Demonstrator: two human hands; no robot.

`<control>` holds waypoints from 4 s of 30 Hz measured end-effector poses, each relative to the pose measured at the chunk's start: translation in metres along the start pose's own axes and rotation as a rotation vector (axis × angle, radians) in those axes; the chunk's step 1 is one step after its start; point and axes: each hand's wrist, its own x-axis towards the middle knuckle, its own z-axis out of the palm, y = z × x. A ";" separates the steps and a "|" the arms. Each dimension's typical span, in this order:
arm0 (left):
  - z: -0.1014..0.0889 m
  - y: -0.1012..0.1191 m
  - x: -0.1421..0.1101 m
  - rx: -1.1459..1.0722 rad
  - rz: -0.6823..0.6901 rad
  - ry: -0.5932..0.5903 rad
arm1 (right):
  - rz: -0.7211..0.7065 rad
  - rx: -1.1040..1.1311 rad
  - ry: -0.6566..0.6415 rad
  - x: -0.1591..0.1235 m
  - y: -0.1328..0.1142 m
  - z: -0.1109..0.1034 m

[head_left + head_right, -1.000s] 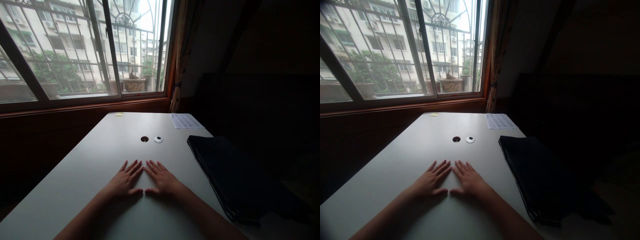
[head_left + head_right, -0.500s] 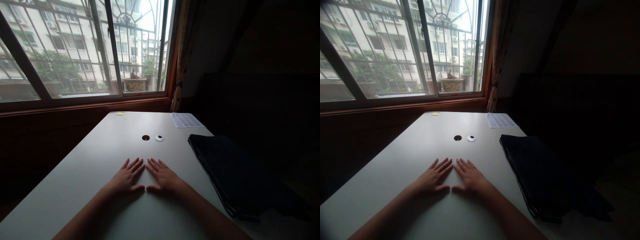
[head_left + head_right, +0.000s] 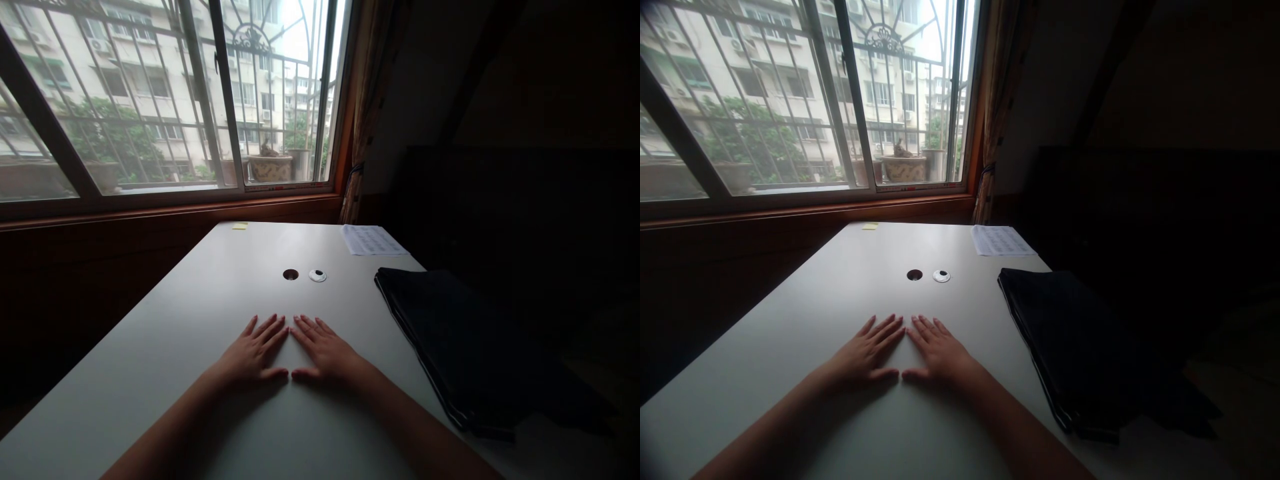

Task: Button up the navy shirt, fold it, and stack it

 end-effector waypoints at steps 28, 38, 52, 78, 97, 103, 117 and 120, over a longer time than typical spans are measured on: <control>-0.015 -0.033 -0.021 -0.281 0.015 0.467 | 0.171 -0.163 0.651 -0.015 0.026 -0.016; -0.011 -0.036 -0.023 -0.373 -0.053 0.476 | 0.637 -0.517 0.711 -0.066 0.074 -0.073; -0.005 -0.033 -0.022 -0.399 -0.047 0.406 | 1.070 -0.477 0.460 -0.124 0.136 -0.082; -0.003 -0.015 -0.014 -0.550 -0.088 0.480 | -0.052 0.786 0.540 0.005 -0.058 -0.067; 0.002 -0.011 -0.009 -1.014 -0.230 0.593 | 0.331 0.928 1.031 0.057 -0.024 -0.127; 0.006 0.013 0.000 -0.570 -0.285 0.422 | 0.303 0.740 0.876 0.057 -0.003 -0.127; -0.036 -0.023 -0.015 -1.221 -0.557 0.997 | 0.477 0.766 0.706 0.009 0.042 -0.166; -0.072 -0.029 -0.026 -1.310 -0.533 1.124 | 0.389 0.835 0.678 0.006 0.026 -0.171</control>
